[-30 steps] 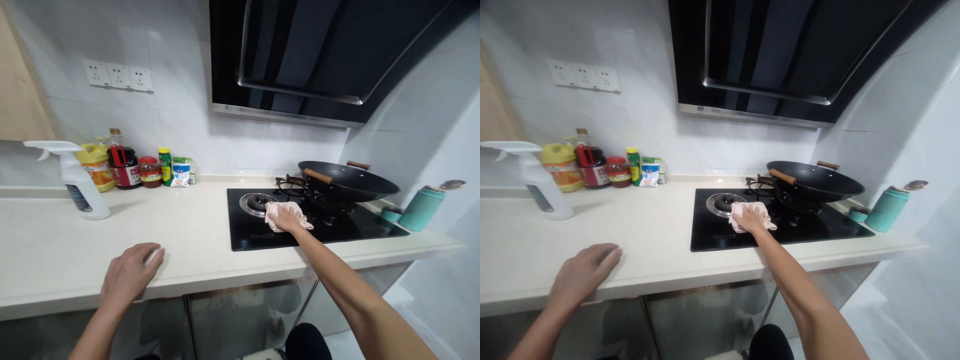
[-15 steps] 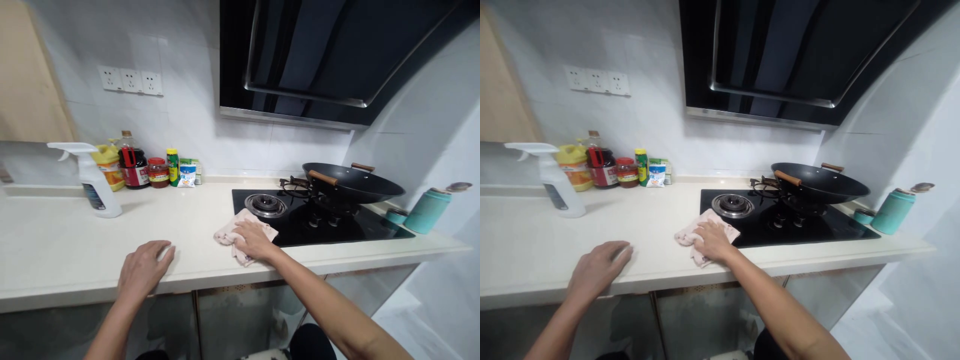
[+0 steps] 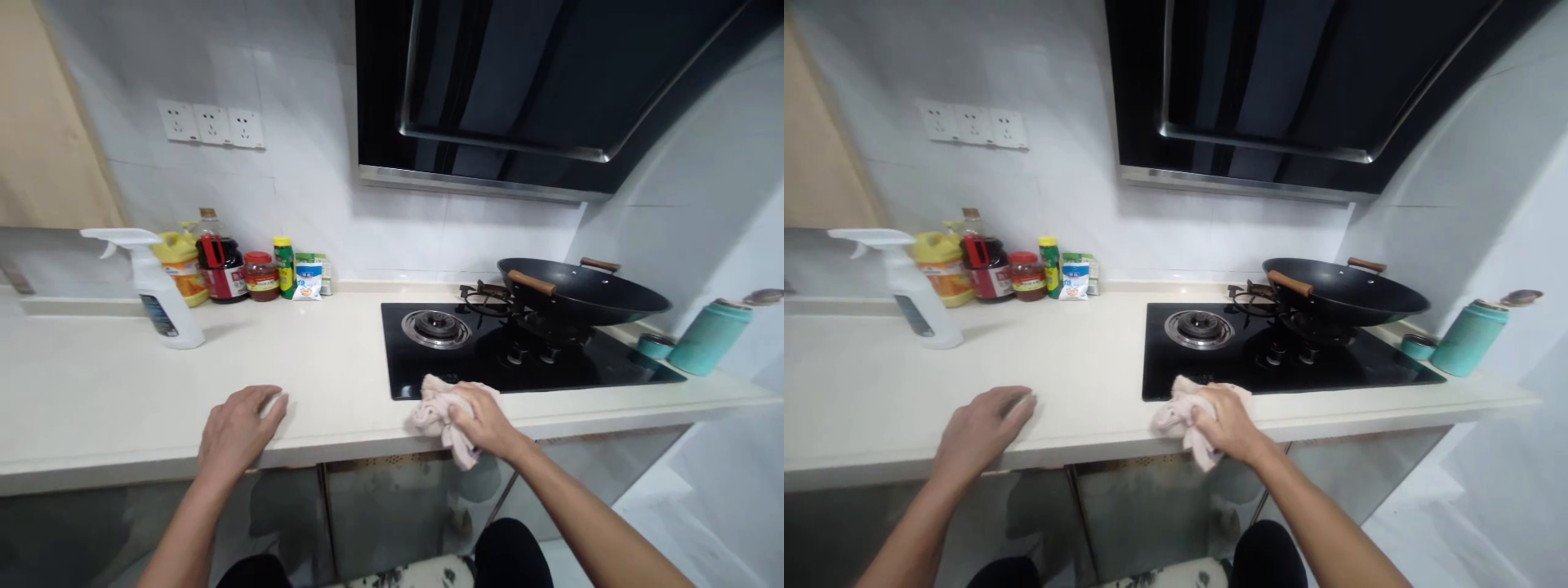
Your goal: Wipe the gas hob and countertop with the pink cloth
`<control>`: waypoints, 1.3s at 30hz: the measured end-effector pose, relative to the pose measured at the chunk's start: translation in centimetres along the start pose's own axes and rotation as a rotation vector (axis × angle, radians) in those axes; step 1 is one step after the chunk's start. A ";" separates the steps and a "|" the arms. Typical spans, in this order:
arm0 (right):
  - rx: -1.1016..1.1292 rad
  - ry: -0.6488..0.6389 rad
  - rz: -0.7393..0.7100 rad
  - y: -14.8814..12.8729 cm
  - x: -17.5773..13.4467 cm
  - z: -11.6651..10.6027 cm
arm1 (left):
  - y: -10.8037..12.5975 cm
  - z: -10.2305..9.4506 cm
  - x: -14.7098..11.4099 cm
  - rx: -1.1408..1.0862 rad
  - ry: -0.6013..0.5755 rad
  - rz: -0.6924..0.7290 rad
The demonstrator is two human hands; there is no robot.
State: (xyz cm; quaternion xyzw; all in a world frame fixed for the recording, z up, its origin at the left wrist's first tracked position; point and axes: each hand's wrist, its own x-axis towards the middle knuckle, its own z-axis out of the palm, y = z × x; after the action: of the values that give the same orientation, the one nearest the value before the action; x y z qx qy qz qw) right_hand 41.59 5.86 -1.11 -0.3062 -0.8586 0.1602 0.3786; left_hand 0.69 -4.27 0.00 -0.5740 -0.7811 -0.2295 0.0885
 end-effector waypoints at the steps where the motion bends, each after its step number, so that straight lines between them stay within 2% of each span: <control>1: 0.040 0.029 0.090 1.0 -0.2 -1.0 | 0.1 0.0 -0.1 0.004 0.008 0.001; 3: 0.164 0.149 0.293 2.9 0.1 -2.7 | 0.2 0.0 -0.1 0.008 0.012 -0.005; 5: 0.331 0.346 0.436 4.2 1.3 -4.0 | 0.2 0.1 -0.2 0.007 0.012 -0.012; 7: 0.485 0.536 0.487 4.7 3.2 -4.3 | 0.2 0.1 -0.3 0.003 0.013 -0.018; 9: 0.519 0.592 0.465 4.7 5.0 -3.7 | 0.1 0.1 -0.3 0.007 0.010 -0.022; 10: 0.453 0.554 0.430 4.6 5.7 -3.1 | 0.1 0.1 -0.3 0.011 0.009 -0.021; 11: 0.318 0.462 0.384 4.4 6.3 -2.3 | 0.1 0.1 -0.3 0.015 0.011 -0.020; 14: -0.169 0.071 0.249 3.8 7.5 0.5 | 0.1 0.1 -0.3 0.026 0.033 -0.014; 16: -0.329 -0.076 0.233 3.5 8.3 2.3 | 0.1 0.1 -0.4 0.028 0.047 -0.007; 20: -0.378 -0.174 0.243 3.3 10.9 4.6 | 0.2 0.2 -0.3 0.027 0.047 0.002; 25: -0.383 -0.328 0.206 3.5 16.1 7.3 | 0.1 0.4 -0.3 0.021 0.038 -0.020; 32: -0.429 -0.478 0.247 3.0 22.5 11.8 | -0.2 0.6 -0.5 0.028 0.072 0.002; 36: -0.477 -0.564 0.288 2.6 24.9 13.0 | -0.4 0.8 -0.4 0.004 0.080 -0.005; 39: -0.512 -0.583 0.306 2.1 25.4 13.2 | -0.4 0.8 -0.3 -0.017 0.087 -0.026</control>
State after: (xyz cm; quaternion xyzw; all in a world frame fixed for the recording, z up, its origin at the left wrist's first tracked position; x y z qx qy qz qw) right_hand 19.19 23.29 3.11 -0.4565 -0.8865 0.0760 0.0032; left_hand 0.47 -4.31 -0.91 -0.5539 -0.7821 -0.2618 0.1143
